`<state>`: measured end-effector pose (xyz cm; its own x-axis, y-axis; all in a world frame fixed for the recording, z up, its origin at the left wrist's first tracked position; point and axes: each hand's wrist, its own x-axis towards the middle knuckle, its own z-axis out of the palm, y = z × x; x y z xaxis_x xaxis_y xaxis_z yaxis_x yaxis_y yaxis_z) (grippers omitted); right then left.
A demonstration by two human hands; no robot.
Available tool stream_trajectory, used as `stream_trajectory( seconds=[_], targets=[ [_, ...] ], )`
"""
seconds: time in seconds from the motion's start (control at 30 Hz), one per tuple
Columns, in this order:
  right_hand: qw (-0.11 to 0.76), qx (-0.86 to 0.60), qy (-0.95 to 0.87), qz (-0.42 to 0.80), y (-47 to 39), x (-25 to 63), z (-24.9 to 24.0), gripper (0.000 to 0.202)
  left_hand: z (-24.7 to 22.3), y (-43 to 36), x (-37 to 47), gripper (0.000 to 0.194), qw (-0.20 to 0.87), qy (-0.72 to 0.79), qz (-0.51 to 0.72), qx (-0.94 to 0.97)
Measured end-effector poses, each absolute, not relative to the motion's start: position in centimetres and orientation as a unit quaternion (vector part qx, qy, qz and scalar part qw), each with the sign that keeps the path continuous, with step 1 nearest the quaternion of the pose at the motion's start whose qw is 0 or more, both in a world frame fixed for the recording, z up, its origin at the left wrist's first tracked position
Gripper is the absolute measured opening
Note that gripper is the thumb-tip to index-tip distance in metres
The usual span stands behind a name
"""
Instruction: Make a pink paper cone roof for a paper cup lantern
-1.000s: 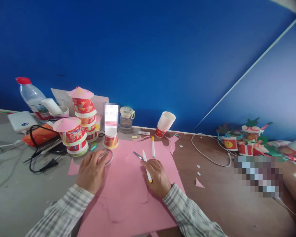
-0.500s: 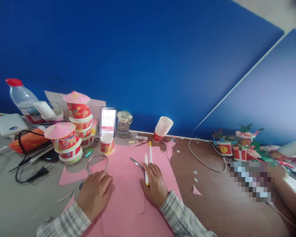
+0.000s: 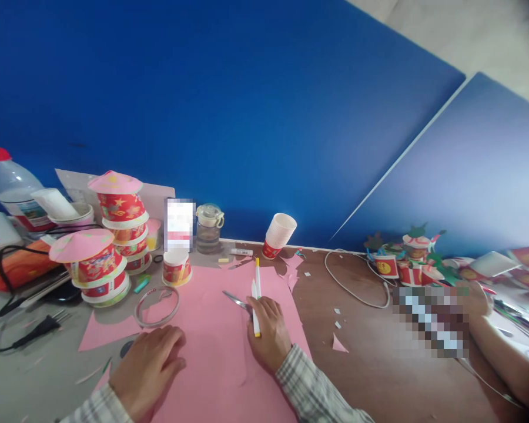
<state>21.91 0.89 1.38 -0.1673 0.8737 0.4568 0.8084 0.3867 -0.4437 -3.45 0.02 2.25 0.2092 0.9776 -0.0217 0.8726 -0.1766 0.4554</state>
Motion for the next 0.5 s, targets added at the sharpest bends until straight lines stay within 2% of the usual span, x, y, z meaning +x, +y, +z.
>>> stream_trajectory(
  seconds=[0.2,0.5],
  targets=[
    [0.334,-0.554,-0.762,0.029,1.1,22.3,1.6,0.051,1.8,0.1,-3.4,0.015,0.179,0.621,0.145,0.749],
    [0.323,-0.559,-0.763,0.032,1.3,22.6,1.4,0.05,1.0,0.2,-3.4,0.02,0.116,0.615,0.226,0.747]
  ],
)
